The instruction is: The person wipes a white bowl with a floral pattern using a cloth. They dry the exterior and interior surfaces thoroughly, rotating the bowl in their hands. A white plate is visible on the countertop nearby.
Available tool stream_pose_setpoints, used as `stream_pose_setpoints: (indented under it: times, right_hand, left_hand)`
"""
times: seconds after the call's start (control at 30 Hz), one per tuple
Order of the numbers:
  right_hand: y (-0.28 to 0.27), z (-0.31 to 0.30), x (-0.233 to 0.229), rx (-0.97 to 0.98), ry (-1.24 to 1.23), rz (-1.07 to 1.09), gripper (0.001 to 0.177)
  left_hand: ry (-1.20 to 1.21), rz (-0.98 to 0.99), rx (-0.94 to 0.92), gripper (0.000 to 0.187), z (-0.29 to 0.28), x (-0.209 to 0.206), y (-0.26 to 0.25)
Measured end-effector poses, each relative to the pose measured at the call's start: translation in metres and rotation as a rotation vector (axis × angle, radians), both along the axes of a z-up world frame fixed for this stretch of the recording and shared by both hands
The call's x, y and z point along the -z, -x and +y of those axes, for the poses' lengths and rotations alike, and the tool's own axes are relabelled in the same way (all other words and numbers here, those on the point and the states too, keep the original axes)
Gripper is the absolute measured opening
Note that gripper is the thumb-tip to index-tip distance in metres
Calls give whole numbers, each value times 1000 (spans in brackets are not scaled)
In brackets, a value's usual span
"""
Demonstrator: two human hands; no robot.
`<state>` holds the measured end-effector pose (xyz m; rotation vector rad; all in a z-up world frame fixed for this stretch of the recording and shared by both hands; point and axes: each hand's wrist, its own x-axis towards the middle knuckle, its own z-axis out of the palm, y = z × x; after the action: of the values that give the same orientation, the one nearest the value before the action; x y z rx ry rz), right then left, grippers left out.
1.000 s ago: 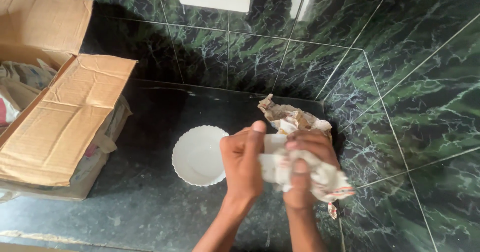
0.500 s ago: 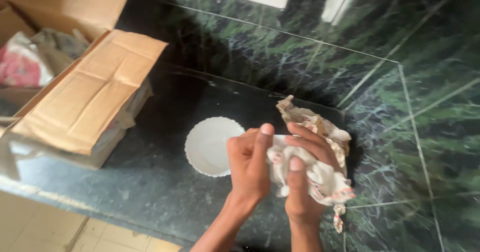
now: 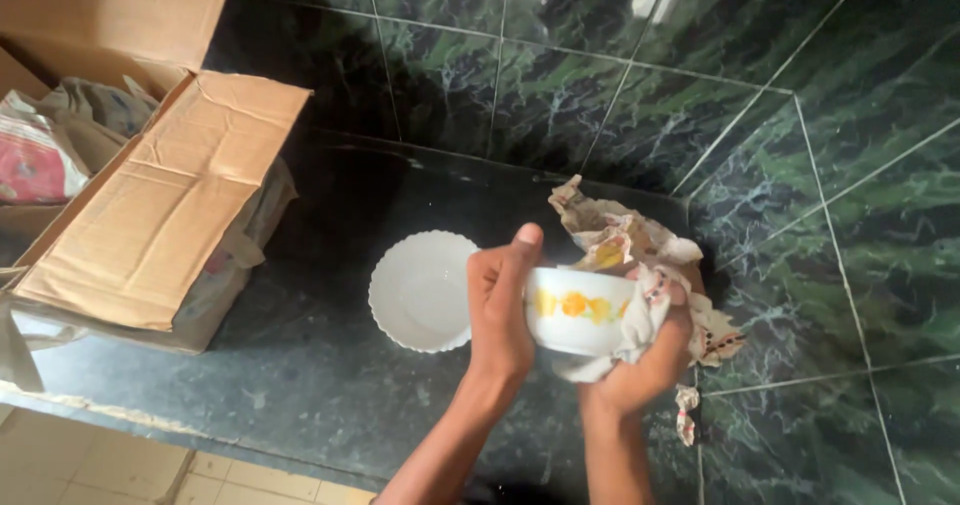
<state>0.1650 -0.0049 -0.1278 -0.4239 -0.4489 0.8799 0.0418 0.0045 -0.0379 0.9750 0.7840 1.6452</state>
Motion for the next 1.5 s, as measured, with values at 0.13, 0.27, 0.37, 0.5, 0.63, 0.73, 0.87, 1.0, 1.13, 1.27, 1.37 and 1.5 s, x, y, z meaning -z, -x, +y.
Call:
stream_pose_setpoints:
  times: [0.13, 0.27, 0.37, 0.5, 0.63, 0.73, 0.87, 1.0, 1.13, 1.27, 1.37, 1.5]
  right_hand:
    - [18, -16, -72, 271, 143, -320, 25]
    - [26, -23, -102, 293, 20, -1140, 30]
    - [36, -15, -92, 276, -118, -1029, 32]
    - [56, 1, -108, -83, -22, -377, 44]
    - [60, 6, -105, -171, 32, -312, 42]
    - [45, 5, -84, -14, 4, -400, 30]
    - [26, -7, -86, 111, -9, -694, 24]
    - [17, -33, -128, 423, -121, -1340, 19]
    - [35, -19, -95, 370, -274, -1285, 15]
    - [56, 9, -72, -149, -167, -297, 32]
    - [60, 16, -76, -517, -141, 176, 51]
    - [48, 0, -81, -220, 9, 10, 37]
  left_hand:
    - [-28, 233, -185, 58, -2, -4, -3]
    - [-244, 441, -355, 53, 1, 4, -5]
    - [-56, -52, -236, 41, 10, 11, -1]
    - [234, -606, -220, 40, 15, -19, 9]
    - [290, -513, -312, 32, 26, -15, 24]
    - [-121, 29, -206, 46, 34, 17, 31]
    - [-131, 121, 40, 52, 16, 2, 30]
    - [105, 269, -42, 59, -8, -8, 16]
    - [-212, 401, -230, 56, -21, -10, 17]
    - [-390, -447, 65, 52, -5, -8, 20]
    - [-415, -442, 72, 52, 1, -15, 14]
    - [-99, -20, -255, 51, 2, 2, 11]
